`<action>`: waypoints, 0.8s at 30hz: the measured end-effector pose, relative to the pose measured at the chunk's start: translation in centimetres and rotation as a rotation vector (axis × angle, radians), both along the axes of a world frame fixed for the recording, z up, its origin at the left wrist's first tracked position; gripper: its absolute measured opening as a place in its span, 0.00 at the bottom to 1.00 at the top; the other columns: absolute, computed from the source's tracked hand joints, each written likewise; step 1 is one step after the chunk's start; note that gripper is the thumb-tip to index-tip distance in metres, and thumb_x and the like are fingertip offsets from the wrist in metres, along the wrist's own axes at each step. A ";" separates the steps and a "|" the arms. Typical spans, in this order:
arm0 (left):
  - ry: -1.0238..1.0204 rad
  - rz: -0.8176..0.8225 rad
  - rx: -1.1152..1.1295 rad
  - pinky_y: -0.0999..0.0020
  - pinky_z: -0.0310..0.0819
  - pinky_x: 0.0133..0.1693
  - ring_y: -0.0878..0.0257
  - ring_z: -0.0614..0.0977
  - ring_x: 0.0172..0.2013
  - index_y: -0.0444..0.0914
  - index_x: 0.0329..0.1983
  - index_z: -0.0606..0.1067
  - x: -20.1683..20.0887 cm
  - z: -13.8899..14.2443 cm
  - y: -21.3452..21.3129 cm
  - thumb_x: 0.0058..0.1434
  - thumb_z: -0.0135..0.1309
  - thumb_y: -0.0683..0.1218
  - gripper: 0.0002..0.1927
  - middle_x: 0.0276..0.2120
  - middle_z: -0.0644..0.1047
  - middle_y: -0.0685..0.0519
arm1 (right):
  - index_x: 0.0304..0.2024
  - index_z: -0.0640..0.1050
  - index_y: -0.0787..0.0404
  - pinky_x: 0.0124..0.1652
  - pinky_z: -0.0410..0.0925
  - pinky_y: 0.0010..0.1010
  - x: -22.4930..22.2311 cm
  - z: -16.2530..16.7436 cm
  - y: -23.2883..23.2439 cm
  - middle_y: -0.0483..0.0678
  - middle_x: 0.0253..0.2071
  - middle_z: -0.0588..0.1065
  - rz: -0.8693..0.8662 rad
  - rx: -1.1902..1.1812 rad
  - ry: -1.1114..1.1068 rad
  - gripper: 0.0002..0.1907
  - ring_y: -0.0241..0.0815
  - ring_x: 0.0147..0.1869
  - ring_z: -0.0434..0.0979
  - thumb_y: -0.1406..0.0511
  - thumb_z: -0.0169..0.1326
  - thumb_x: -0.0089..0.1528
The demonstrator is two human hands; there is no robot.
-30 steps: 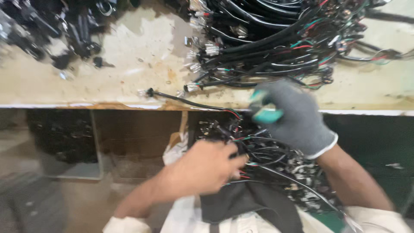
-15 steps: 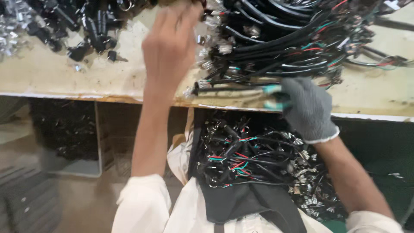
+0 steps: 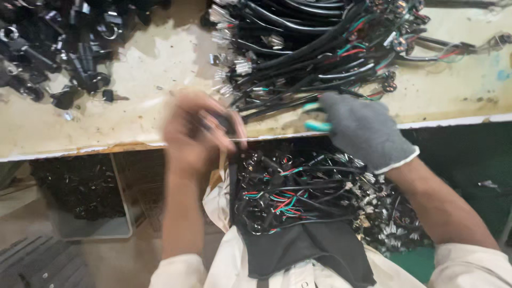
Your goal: The person uses pliers to strip insulation from the ends of black electrical wires, pulling the cut insulation off by hand. They sort through piles of wire connectors and plugs on the workbench, place processed wires aside, and drop scrap pieces into a bin below the table.
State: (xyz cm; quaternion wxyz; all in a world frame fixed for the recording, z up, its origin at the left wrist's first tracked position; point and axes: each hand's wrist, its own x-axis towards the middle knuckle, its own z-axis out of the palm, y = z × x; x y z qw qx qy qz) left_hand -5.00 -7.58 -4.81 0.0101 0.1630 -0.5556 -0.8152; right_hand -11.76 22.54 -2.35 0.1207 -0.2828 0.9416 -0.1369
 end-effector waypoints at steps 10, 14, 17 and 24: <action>0.387 -0.542 -0.415 0.66 0.78 0.50 0.52 0.85 0.48 0.34 0.55 0.75 3.6 0.9 6.7 0.63 0.63 0.42 0.18 0.48 0.81 0.44 | 0.33 0.76 0.53 0.27 0.67 0.41 5.1 2.8 -0.2 0.47 0.27 0.75 0.463 -0.036 -0.020 0.11 0.51 0.29 0.78 0.60 0.66 0.55; 0.336 -0.554 -0.521 0.64 0.78 0.51 0.48 0.85 0.48 0.33 0.55 0.75 3.9 1.0 7.3 0.63 0.64 0.44 0.20 0.49 0.81 0.44 | 0.38 0.76 0.57 0.29 0.68 0.38 5.8 1.4 -0.5 0.47 0.28 0.75 0.097 -0.623 -0.217 0.07 0.48 0.29 0.76 0.64 0.57 0.58; 0.230 -0.522 -0.443 0.66 0.79 0.50 0.52 0.86 0.47 0.33 0.55 0.76 4.7 0.7 7.5 0.63 0.64 0.44 0.19 0.48 0.82 0.46 | 0.38 0.76 0.57 0.28 0.66 0.36 7.2 1.2 -0.9 0.47 0.28 0.74 -0.272 -0.829 -0.308 0.07 0.46 0.29 0.75 0.64 0.57 0.59; 0.376 -0.537 -0.319 0.69 0.81 0.53 0.57 0.87 0.49 0.34 0.55 0.76 5.5 1.8 7.1 0.63 0.66 0.42 0.19 0.52 0.82 0.46 | 0.40 0.76 0.58 0.28 0.64 0.33 10.3 2.1 -1.8 0.46 0.28 0.72 -0.636 -2.003 -0.736 0.06 0.44 0.29 0.72 0.66 0.58 0.62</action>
